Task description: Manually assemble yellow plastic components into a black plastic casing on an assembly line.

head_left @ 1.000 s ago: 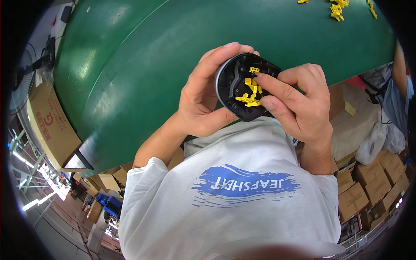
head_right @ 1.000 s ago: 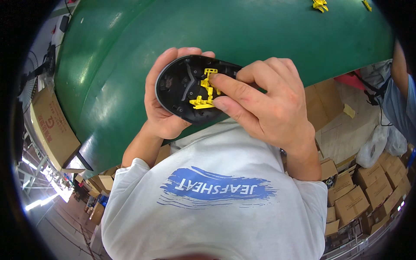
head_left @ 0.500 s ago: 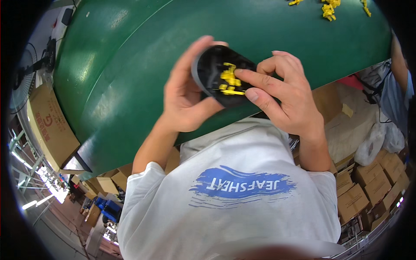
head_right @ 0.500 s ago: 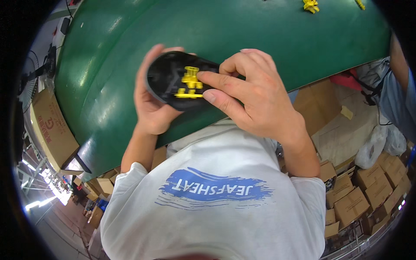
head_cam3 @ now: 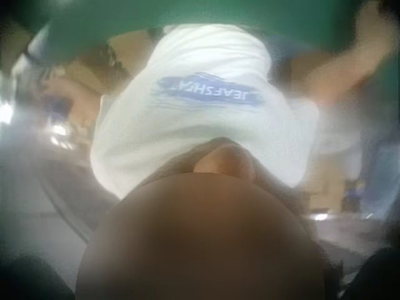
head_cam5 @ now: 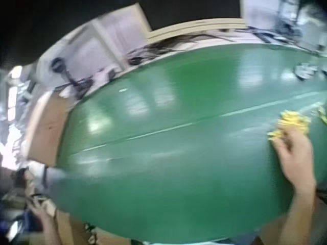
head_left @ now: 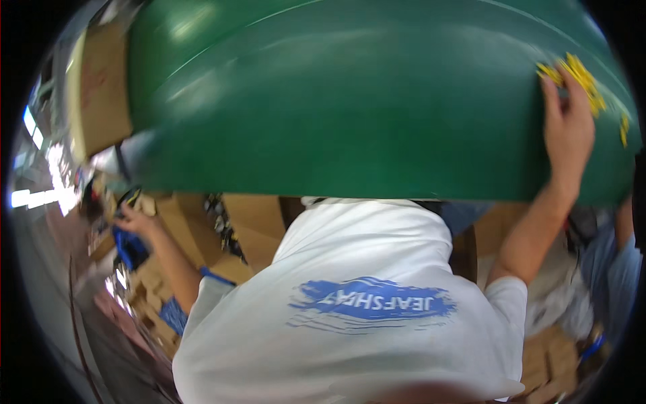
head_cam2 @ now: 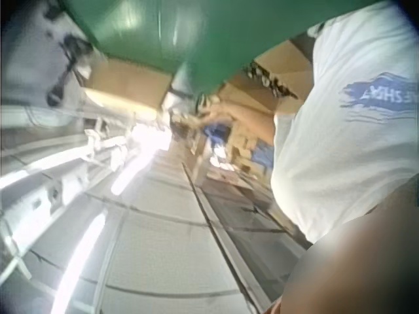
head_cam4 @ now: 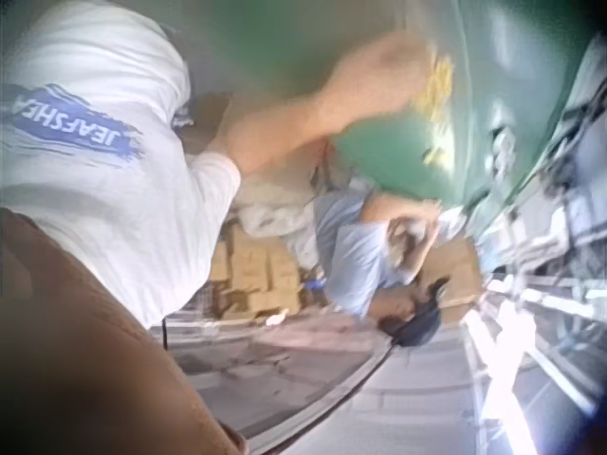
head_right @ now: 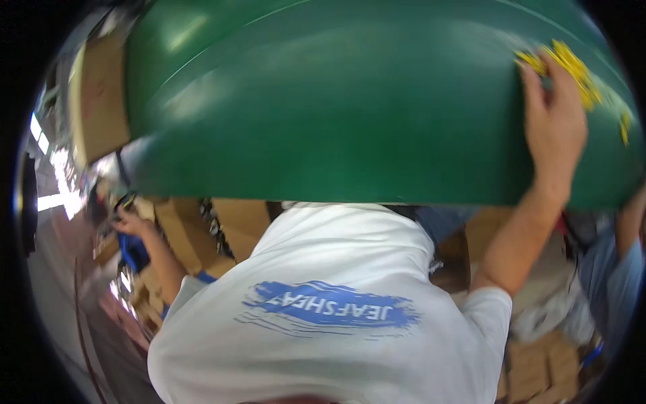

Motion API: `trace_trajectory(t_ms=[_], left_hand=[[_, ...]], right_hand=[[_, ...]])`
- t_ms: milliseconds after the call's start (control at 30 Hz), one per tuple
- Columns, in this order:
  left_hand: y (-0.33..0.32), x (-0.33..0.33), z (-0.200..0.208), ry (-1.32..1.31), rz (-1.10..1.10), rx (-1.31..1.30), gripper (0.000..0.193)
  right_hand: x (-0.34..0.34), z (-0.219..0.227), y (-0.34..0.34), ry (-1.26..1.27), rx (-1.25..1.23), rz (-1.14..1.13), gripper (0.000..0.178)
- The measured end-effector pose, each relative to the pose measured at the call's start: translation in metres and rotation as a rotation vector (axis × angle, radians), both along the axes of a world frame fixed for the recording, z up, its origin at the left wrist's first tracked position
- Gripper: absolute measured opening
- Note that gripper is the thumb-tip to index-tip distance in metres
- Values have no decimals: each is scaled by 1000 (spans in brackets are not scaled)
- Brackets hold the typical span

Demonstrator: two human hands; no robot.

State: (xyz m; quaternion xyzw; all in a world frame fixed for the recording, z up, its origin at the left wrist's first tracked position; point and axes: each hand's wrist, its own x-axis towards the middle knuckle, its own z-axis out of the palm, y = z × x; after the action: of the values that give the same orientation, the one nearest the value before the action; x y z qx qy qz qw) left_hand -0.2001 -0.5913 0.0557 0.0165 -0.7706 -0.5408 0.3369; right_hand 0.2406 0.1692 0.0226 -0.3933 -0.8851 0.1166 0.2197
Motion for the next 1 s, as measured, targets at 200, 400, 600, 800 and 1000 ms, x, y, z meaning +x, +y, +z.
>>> trace_trajectory(t_ms=[200,400,600,800,1000], left_hand=[[-189,86,-68,-338,596,-2,63],[-201,132,-50,-634,809,444,51],[-77,48,-1,-209,783,-144,71],[167,-85,24,36,-49,-431,69],[463,-40,-18,104,-811,-300,66]], right_hand=[[47,-58,17,316,-332,206,28],[64,-77,20,373,-437,197,21],[49,-50,6,244,-246,376,23],[75,-29,-5,444,-326,78,35],[33,-9,-25,343,-380,212,29]])
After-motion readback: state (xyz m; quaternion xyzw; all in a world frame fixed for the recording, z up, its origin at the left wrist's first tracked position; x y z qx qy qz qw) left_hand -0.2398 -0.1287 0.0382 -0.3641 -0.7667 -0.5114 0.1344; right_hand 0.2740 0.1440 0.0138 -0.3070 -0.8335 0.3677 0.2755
